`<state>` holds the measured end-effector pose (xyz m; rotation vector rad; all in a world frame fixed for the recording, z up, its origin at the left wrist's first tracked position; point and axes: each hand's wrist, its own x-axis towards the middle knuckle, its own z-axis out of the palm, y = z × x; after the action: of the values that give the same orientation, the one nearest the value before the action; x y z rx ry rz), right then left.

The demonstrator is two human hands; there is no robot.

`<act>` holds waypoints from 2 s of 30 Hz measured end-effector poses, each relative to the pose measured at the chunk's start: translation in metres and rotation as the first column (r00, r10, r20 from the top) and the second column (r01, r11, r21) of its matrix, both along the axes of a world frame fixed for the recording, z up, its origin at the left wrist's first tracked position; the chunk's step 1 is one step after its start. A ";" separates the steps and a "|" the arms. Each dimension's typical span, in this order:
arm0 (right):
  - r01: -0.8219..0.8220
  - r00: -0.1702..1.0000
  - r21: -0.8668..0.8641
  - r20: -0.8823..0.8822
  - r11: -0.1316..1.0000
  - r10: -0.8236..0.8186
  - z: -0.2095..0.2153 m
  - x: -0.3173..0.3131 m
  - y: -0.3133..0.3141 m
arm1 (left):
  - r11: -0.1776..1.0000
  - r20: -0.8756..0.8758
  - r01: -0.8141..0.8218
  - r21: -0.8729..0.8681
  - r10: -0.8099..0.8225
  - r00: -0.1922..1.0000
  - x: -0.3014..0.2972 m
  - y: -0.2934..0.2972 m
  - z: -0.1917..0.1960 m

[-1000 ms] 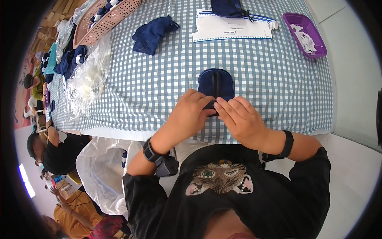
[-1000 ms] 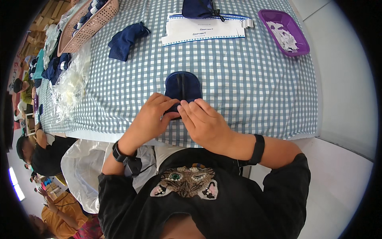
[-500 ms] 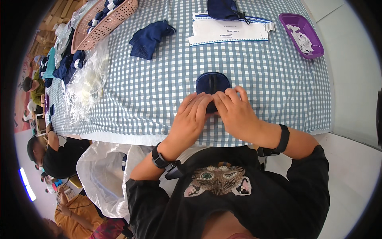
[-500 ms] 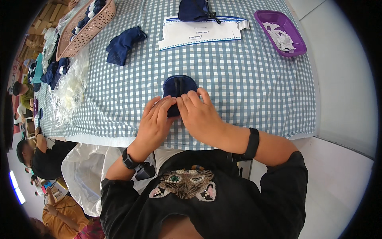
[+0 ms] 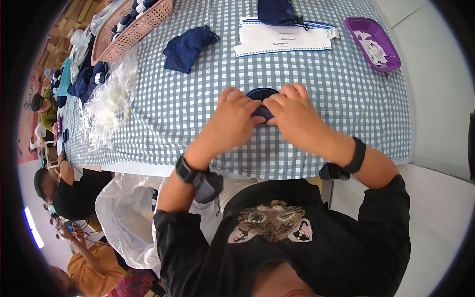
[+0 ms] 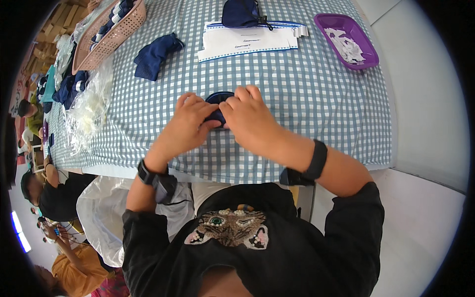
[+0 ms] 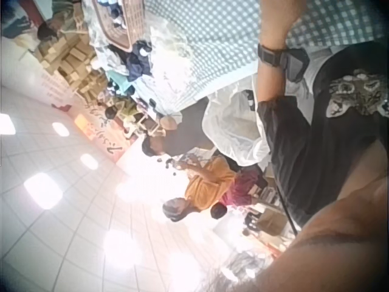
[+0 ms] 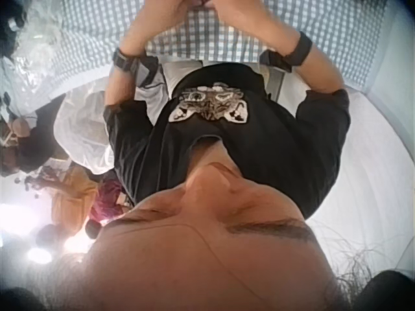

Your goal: The recorder is wrapping blue socks or fabric items with paper labels, placing them into a basket, and then emptying the basket into a larger sack.

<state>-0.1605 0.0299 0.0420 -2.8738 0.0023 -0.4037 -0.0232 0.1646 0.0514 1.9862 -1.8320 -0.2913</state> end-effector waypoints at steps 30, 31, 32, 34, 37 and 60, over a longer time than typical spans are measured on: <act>-0.360 0.932 0.921 0.361 0.149 0.017 0.027 -0.042 0.036 | 0.822 -0.902 -0.408 -0.398 -0.431 0.013 -0.072 0.010 -0.001; -0.425 0.903 0.895 0.430 0.131 -0.005 0.019 -0.043 0.044 | 0.820 -0.910 -0.443 -0.363 -0.413 -0.019 -0.080 0.015 -0.004; -0.429 0.901 0.893 0.433 0.133 0.000 0.016 -0.042 0.044 | 0.815 -0.921 -0.494 -0.302 -0.383 -0.069 -0.088 0.017 0.000; -0.499 0.841 0.772 0.541 0.394 0.004 0.015 -0.041 0.045 | 0.751 -0.915 -0.522 -0.404 -0.324 0.242 -0.087 0.025 -0.007; -0.427 0.852 0.781 0.516 0.456 -0.086 0.023 -0.052 0.043 | 0.627 -0.857 -0.615 -0.478 -0.181 0.482 -0.095 0.029 -0.007; -0.091 0.972 0.995 0.098 0.041 -0.214 0.029 -0.053 0.046 | 0.607 -0.674 -0.606 -0.514 0.151 0.723 -0.109 0.027 -0.016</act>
<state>-0.2139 0.0760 0.0708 -1.3138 0.2729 -0.4608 -0.1321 0.1918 0.0358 1.4426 -0.8446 -0.0045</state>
